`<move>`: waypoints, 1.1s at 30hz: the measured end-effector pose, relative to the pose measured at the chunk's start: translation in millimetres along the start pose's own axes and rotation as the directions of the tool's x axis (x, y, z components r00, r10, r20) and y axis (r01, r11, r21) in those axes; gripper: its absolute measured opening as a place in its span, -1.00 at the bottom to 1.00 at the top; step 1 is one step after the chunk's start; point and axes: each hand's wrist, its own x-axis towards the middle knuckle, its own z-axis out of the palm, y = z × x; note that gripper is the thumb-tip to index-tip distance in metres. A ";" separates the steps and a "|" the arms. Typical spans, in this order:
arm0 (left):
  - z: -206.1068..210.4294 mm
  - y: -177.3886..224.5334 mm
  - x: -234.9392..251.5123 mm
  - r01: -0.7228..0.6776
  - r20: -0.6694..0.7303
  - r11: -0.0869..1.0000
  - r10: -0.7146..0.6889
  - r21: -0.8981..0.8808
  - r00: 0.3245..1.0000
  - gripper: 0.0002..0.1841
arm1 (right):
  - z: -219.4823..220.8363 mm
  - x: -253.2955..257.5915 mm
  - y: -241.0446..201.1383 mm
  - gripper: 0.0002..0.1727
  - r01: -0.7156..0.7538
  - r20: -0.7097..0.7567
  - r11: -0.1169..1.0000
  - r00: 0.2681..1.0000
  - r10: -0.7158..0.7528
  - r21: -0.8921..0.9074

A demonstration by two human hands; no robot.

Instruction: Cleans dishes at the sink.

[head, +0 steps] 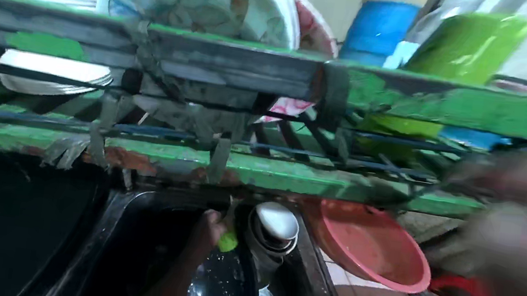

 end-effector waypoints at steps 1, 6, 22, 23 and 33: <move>2.1 -1.2 2.3 0.092 -0.002 0.983 -0.093 -0.160 0.996 -0.59 | 30.3 -28.4 3.9 -0.81 0.050 0.112 0.999 0.992 -0.049 -0.009; 34.4 17.2 -12.9 0.090 0.002 0.644 -0.136 -0.760 0.991 -0.61 | 190.3 -115.3 21.8 -0.10 -0.968 0.793 0.116 0.251 0.555 0.224; -23.6 -151.0 -61.7 0.185 0.097 0.790 -0.295 0.584 0.951 -0.47 | 318.2 -37.8 31.8 -0.56 -0.991 0.862 0.090 0.132 0.490 0.101; -26.4 -144.3 -57.4 0.161 0.091 0.783 -0.267 0.600 0.959 -0.48 | 311.9 -31.8 25.7 -0.48 -0.966 0.880 0.254 0.074 0.468 -0.053; 18.8 -25.9 -5.5 0.379 0.246 0.793 -0.294 -0.477 0.924 -0.51 | 182.3 -139.1 49.2 -0.48 -0.858 0.726 0.509 0.396 0.563 0.073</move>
